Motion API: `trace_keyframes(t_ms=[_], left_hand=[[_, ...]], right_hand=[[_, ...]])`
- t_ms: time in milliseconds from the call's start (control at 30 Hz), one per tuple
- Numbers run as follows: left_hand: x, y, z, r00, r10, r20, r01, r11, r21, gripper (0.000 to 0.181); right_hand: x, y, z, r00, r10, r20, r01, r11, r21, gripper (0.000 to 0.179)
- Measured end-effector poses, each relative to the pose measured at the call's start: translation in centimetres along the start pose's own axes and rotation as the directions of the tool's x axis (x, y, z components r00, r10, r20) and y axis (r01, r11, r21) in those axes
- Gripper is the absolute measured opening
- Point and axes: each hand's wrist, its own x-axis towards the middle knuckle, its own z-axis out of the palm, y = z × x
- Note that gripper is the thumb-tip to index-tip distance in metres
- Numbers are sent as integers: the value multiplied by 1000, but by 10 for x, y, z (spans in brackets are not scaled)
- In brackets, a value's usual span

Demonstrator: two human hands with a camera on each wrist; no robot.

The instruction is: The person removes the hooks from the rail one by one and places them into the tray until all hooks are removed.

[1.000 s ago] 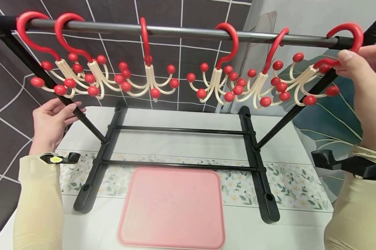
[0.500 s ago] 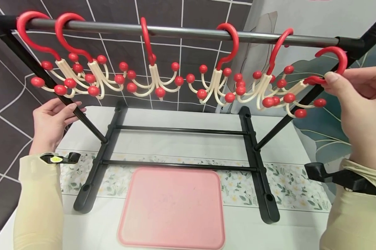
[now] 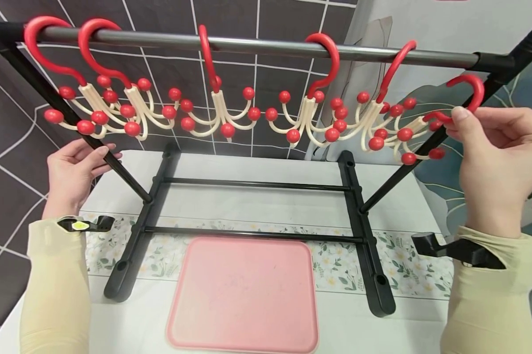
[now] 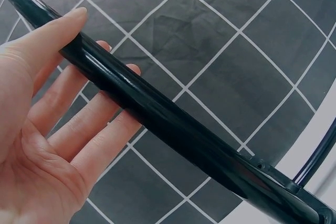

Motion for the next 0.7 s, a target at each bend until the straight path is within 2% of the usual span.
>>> trace_keyframes(t_ms=[100,233,400,500,700], left_hand=[[0,0,0,1000,-1,-2,1,1000,0,38],[0,-1,-1,1000,-5,-4,5,1000,12,38],[0,-1,0,1000,0,-3,0,1000,11,37],[1,-2,0,1000,3,-3,-3,1000,13,37],[2,-2,0,1000,8,-5,-8,1000,8,37]], right_hand=[[-1,0,2,999,36,3,-36,999,16,29],[-4,7,5,998,35,53,-35,999,6,31],[-11,23,13,993,-52,110,58,997,-59,22],[-16,34,18,988,-73,138,87,992,-97,20],[-28,58,27,969,1,248,25,994,-102,24]])
